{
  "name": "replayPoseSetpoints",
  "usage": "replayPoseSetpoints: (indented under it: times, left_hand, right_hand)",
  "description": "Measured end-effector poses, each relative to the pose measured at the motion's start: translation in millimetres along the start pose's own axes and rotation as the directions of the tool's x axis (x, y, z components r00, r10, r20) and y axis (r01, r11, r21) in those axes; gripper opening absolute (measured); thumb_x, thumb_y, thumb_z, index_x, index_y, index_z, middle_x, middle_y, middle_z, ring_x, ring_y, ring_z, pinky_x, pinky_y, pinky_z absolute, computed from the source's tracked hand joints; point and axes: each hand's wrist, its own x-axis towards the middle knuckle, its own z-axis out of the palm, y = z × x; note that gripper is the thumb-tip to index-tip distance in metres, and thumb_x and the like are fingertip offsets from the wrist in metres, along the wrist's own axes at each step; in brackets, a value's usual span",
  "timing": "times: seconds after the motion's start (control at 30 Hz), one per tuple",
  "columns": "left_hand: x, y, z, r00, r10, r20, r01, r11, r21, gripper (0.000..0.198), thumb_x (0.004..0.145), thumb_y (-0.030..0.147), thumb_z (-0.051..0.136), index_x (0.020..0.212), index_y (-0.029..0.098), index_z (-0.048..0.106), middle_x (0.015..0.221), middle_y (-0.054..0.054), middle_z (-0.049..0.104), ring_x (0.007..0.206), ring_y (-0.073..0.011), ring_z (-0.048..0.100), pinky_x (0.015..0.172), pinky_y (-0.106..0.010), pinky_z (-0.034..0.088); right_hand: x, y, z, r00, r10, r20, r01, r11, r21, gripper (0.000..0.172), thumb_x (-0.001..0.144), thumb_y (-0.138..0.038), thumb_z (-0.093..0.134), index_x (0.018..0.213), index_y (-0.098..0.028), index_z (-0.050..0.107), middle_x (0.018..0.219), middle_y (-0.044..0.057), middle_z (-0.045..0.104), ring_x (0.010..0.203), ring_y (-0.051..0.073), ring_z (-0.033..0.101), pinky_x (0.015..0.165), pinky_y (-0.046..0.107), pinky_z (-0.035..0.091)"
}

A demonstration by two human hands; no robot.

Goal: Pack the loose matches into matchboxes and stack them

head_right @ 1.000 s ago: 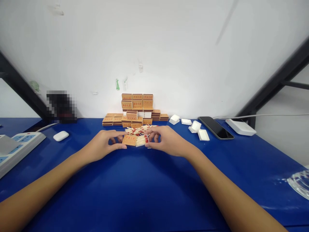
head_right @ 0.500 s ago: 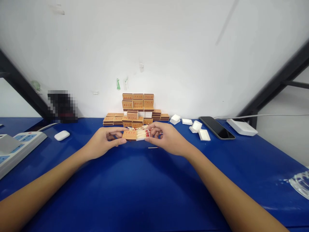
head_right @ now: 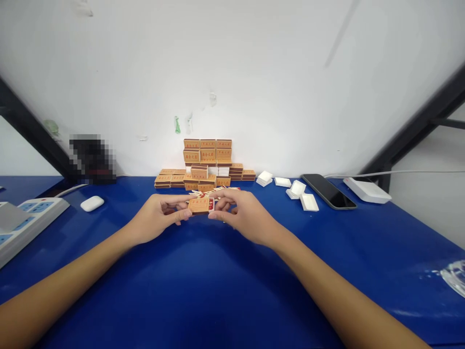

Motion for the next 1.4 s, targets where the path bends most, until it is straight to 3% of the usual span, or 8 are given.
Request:
replayPoseSetpoints:
  times: [0.17,0.4,0.6,0.8,1.0,1.17,1.27,1.4]
  left_hand:
    - [-5,4,10.0,1.000,-0.002,0.027,0.002,1.000,0.002,0.046,0.087,0.051,0.077,0.123,0.022,0.078,0.092,-0.004,0.073,0.073,-0.0156,0.061,0.069,-0.031,0.055]
    - [-9,5,21.1,0.998,0.049,0.025,-0.050,0.997,0.053,0.044,0.092,0.046,0.074,0.130,0.024,0.074,0.088,-0.001,0.073,0.076,-0.0168,0.062,0.069,-0.027,0.050]
    - [-9,0,19.5,0.985,0.173,-0.021,-0.161,0.949,0.273,0.038,0.095,0.048,0.070,0.126,0.025,0.073,0.093,0.000,0.072,0.076,-0.0165,0.061,0.072,-0.029,0.050]
    - [-9,-3,20.2,0.968,0.251,-0.012,-0.235,0.921,0.309,0.040,0.100,0.047,0.065,0.135,0.027,0.065,0.107,-0.003,0.073,0.088,-0.0193,0.066,0.081,-0.031,0.053]
    - [-10,3,21.9,0.961,0.277,-0.003,-0.251,0.875,0.413,0.038,0.104,0.044,0.058,0.136,0.025,0.062,0.122,-0.007,0.072,0.102,-0.0233,0.069,0.091,-0.037,0.056]
    - [-1,-3,-5.2,0.961,0.277,0.000,-0.217,0.752,0.622,0.044,0.106,0.046,0.052,0.142,0.022,0.057,0.135,-0.012,0.068,0.120,-0.0292,0.066,0.104,-0.045,0.053]
    - [7,-7,-39.5,0.961,0.262,-0.092,-0.128,0.713,0.690,0.049,0.104,0.050,0.051,0.142,0.019,0.055,0.130,-0.014,0.071,0.114,-0.0305,0.069,0.100,-0.046,0.054]
    - [21,-9,-82.8,0.935,0.204,-0.291,0.055,0.726,0.686,0.045,0.101,0.050,0.053,0.132,0.018,0.059,0.119,-0.013,0.074,0.105,-0.0291,0.070,0.092,-0.041,0.055]
  right_hand:
    - [-10,-10,17,0.993,-0.098,0.060,0.106,0.982,-0.155,0.052,0.102,-0.035,0.057,0.151,-0.022,0.049,0.107,0.007,0.074,0.087,0.021,0.068,0.080,0.037,0.057]
    - [-14,-5,25,0.980,-0.141,0.142,0.172,0.957,-0.235,0.062,0.107,-0.030,0.046,0.164,-0.027,0.024,0.125,0.011,0.070,0.107,0.026,0.067,0.092,0.044,0.056]
    - [-14,-4,26,0.976,-0.119,0.181,0.153,0.970,-0.189,0.069,0.106,-0.025,0.046,0.167,-0.027,0.012,0.119,0.011,0.072,0.101,0.025,0.068,0.087,0.044,0.057]
    - [-15,-8,32,0.979,-0.138,0.152,0.155,0.982,-0.105,0.072,0.106,-0.023,0.043,0.167,-0.026,0.004,0.117,0.010,0.071,0.098,0.024,0.067,0.084,0.042,0.056]
    - [-15,-5,37,0.984,-0.098,0.150,0.114,0.989,-0.097,0.081,0.103,-0.023,0.049,0.168,-0.022,-0.001,0.089,0.002,0.068,0.075,0.019,0.062,0.068,0.033,0.050]
    - [-12,0,30,0.998,-0.042,0.053,0.057,0.944,-0.324,0.091,0.098,-0.023,0.057,0.168,-0.022,-0.001,0.086,0.001,0.066,0.073,0.019,0.060,0.066,0.032,0.046]
    - [-8,2,22,0.999,-0.039,0.004,0.037,0.896,-0.443,0.083,0.098,-0.024,0.053,0.168,-0.021,0.009,0.084,0.002,0.067,0.071,0.020,0.060,0.065,0.032,0.043]
    - [-4,5,14,0.996,-0.079,-0.042,0.041,0.820,-0.570,0.074,0.098,-0.025,0.048,0.166,-0.019,0.020,0.088,0.006,0.070,0.069,0.021,0.060,0.064,0.031,0.040]
